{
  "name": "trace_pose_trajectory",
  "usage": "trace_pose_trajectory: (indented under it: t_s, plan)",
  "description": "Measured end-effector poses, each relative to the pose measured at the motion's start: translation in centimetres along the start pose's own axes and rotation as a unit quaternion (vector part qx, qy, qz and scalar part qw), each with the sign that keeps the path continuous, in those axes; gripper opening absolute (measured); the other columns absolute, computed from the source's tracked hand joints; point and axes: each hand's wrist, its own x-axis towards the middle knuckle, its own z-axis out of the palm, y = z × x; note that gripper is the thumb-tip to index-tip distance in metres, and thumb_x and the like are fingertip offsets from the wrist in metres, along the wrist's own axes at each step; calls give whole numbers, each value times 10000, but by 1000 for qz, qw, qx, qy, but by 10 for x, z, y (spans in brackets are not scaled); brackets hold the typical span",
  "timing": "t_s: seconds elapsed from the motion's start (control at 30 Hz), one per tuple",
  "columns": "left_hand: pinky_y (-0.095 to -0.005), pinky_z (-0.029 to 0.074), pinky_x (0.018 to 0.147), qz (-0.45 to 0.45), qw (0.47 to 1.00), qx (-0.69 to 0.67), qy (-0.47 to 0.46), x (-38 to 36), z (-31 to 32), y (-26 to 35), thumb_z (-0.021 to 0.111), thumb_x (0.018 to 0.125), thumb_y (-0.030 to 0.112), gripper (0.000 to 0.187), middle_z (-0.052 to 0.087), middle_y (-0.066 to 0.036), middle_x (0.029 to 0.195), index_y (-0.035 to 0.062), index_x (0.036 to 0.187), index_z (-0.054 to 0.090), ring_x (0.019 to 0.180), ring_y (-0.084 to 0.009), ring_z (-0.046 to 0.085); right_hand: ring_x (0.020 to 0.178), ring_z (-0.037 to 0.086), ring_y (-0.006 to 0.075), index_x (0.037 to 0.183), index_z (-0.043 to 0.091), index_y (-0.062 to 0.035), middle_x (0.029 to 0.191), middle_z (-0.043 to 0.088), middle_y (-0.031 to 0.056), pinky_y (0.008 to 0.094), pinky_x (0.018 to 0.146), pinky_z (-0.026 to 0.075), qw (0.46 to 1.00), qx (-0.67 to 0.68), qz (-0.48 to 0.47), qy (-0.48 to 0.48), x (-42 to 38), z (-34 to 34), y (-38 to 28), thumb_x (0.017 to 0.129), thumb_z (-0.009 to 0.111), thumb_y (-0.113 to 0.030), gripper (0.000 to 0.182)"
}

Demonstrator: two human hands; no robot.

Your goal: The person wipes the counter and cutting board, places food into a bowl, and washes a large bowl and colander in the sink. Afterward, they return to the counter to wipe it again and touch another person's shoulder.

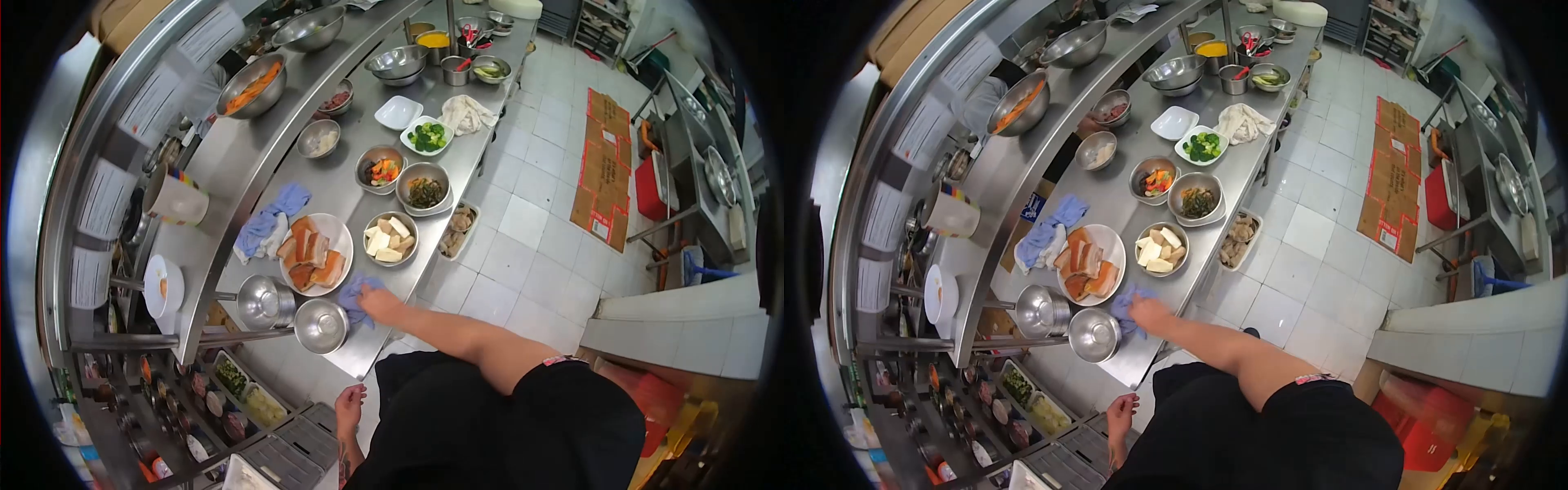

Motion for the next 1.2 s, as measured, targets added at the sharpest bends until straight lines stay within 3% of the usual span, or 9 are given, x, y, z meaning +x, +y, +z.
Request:
trace_pose_trajectory:
  t_s: [0.3, 0.37, 0.43, 0.63, 0.7, 0.8, 0.87, 0.97, 1.2]
  plan:
    - [-281, 506, 807, 87, 993, -83, -14, 13, 91, 132, 547, 999, 173, 268, 692, -99, 1079, -15, 1173, 626, 934, -152, 651, 1009, 646, 360, 1189, 599, -58, 1070, 603, 214, 467, 788, 557, 994, 76, -10, -73, -20, -37, 9, 828, 648, -156, 378]
    - [-276, 500, 818, 105, 990, -86, -46, 36, 101, 149, 552, 997, 163, 275, 688, -99, 1094, -8, 1203, 613, 947, -146, 647, 1000, 658, 344, 1288, 575, -73, 1137, 639, 205, 446, 838, 547, 959, 233, -161, 21, -41, -56, 40, 855, 662, -196, 458]
    - [-269, 498, 818, 113, 986, -94, -84, 66, 110, 163, 560, 991, 147, 268, 686, -96, 1099, -4, 1207, 613, 951, -141, 645, 972, 680, 307, 1316, 568, -69, 1126, 676, 189, 403, 853, 545, 914, 369, -4, -170, -77, -118, 83, 884, 660, -215, 465]
    - [-285, 504, 863, 189, 951, -64, -238, 143, 149, 222, 577, 981, 140, 270, 678, -92, 1124, 13, 1217, 609, 961, -144, 641, 970, 659, 368, 1164, 691, -140, 1024, 704, 173, 460, 871, 518, 916, -31, 400, -14, -279, -162, 282, 866, 605, -234, 323]
    - [-281, 497, 879, 197, 941, -28, -272, 155, 163, 251, 586, 974, 131, 273, 671, -88, 1135, 18, 1221, 608, 972, -146, 641, 875, 695, 318, 1142, 700, -118, 1023, 711, 176, 414, 749, 554, 852, -45, 515, 82, -363, -163, 324, 845, 639, -224, 321]
    - [-280, 495, 885, 186, 941, -41, -281, 166, 190, 273, 585, 973, 130, 270, 675, -85, 1124, 21, 1219, 611, 977, -145, 642, 656, 670, 195, 1092, 620, -30, 803, 683, 125, 346, 511, 547, 467, 423, 647, 430, -456, -129, 336, 935, 566, -265, 288]
    - [-281, 494, 885, 179, 944, -51, -274, 170, 210, 278, 581, 976, 133, 269, 677, -84, 1123, 20, 1218, 611, 982, -145, 641, 631, 658, 268, 1115, 542, -3, 826, 661, 166, 354, 508, 561, 362, 485, 647, 464, -516, -58, 344, 978, 475, -297, 331]
    - [-277, 493, 879, 172, 949, -61, -255, 175, 248, 277, 577, 978, 132, 263, 677, -86, 1126, 21, 1213, 617, 976, -143, 640, 793, 682, 326, 1167, 523, 28, 988, 679, 184, 528, 656, 557, 528, 555, 642, 15, -622, 43, 352, 975, 495, -289, 372]
    - [-298, 516, 875, 50, 980, -155, -116, 190, 332, 279, 536, 992, 134, 413, 619, -127, 1248, 10, 1376, 448, 1027, -175, 640, 892, 683, 269, 1160, 649, -120, 1065, 680, 162, 452, 857, 513, 652, 563, 506, 52, -671, 99, 455, 928, 561, -260, 285]
